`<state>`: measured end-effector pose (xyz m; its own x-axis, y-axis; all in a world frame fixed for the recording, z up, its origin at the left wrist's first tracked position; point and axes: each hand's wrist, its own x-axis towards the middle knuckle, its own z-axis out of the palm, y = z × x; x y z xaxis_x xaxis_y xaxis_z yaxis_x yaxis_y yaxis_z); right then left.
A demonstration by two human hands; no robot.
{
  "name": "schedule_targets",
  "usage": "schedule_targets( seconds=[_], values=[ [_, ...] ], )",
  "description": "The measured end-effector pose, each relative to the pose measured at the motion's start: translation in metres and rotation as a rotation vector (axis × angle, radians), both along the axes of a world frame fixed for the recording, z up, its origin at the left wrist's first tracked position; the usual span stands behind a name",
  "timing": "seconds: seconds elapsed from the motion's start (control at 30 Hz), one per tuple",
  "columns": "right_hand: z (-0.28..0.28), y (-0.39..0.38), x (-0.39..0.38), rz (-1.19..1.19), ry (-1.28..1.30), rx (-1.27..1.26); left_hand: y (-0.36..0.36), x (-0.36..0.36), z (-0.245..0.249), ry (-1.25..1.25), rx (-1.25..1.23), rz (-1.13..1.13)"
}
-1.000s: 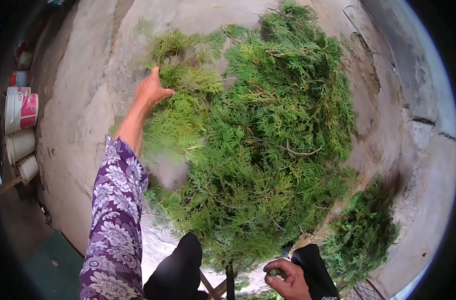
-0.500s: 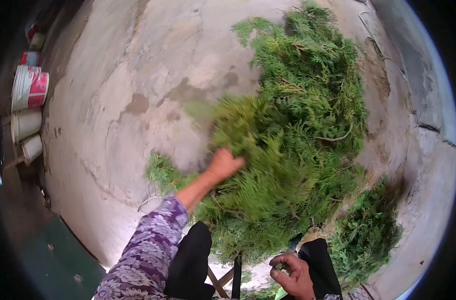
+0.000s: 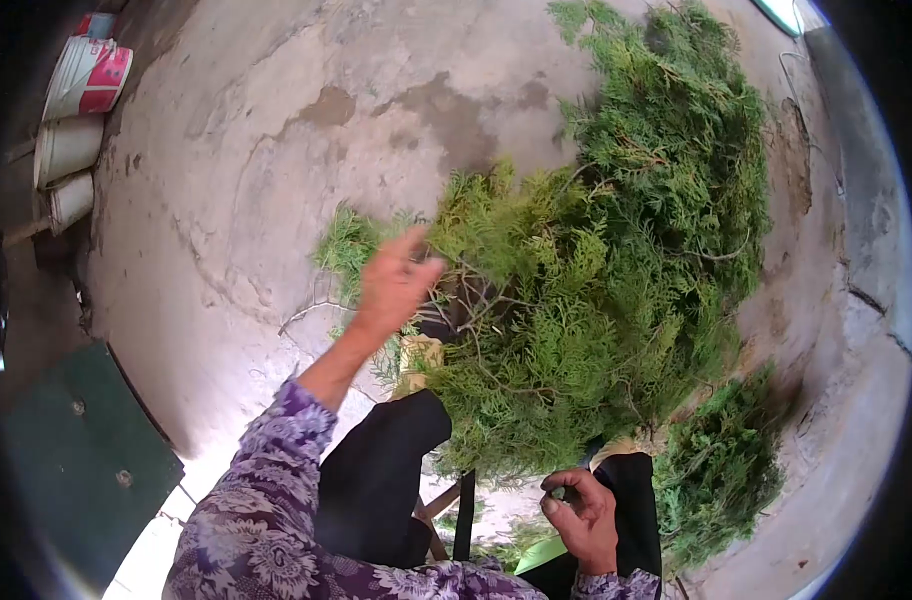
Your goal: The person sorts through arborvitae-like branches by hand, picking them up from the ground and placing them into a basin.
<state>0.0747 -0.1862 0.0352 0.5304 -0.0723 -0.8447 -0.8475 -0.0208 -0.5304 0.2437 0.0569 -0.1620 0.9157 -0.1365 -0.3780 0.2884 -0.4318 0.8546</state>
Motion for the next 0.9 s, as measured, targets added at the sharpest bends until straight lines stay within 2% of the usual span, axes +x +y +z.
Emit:
schedule_targets(
  seconds=[0.07, 0.13, 0.17, 0.23, 0.3, 0.4, 0.47, 0.53, 0.6, 0.67, 0.73, 0.77, 0.83, 0.9],
  values=[
    [0.005, -0.001, 0.008, -0.049, 0.005, 0.024, 0.041, -0.01, -0.014, -0.132, 0.492, -0.086],
    [0.009, -0.003, 0.01, -0.086, 0.023, 0.06, 0.072, -0.016, -0.014, -0.058, 0.745, -0.243],
    [0.008, -0.005, 0.01, -0.112, -0.018, 0.075, 0.081, -0.015, -0.015, -0.052, 0.748, -0.245],
    [0.006, -0.008, 0.008, -0.139, -0.076, 0.095, 0.092, -0.014, -0.014, 0.279, 0.878, -0.502],
    [0.008, -0.009, 0.007, -0.124, -0.044, 0.089, 0.098, -0.02, -0.013, 0.241, 0.872, -0.549],
    [0.007, -0.015, 0.001, -0.108, -0.043, 0.086, 0.106, -0.033, -0.026, 0.019, 0.843, -0.607],
    [0.006, -0.024, -0.008, -0.004, -0.013, 0.029, 0.105, -0.046, -0.036, -0.086, 0.756, -0.516],
    [0.009, -0.025, -0.004, 0.063, -0.065, 0.003, 0.104, -0.057, -0.039, -0.085, 0.754, -0.538],
    [0.018, -0.028, 0.003, 0.035, 0.031, 0.05, 0.105, -0.061, -0.036, -0.143, 0.731, -0.554],
    [0.016, -0.033, -0.007, -0.056, 0.006, 0.075, 0.128, -0.071, -0.061, -0.113, 0.711, -0.52],
    [0.019, -0.035, -0.014, -0.127, 0.013, 0.151, 0.131, -0.071, -0.058, -0.072, 0.655, -0.35],
    [0.023, -0.037, -0.017, -0.154, 0.035, 0.162, 0.131, -0.071, -0.055, -0.094, 0.645, -0.372],
    [0.032, -0.039, -0.025, -0.25, -0.031, 0.233, 0.128, -0.069, -0.04, -0.052, 0.693, -0.107],
    [0.04, -0.041, -0.038, -0.365, -0.142, 0.382, 0.121, -0.069, -0.012, 0.021, 0.544, 0.036]
  ],
)
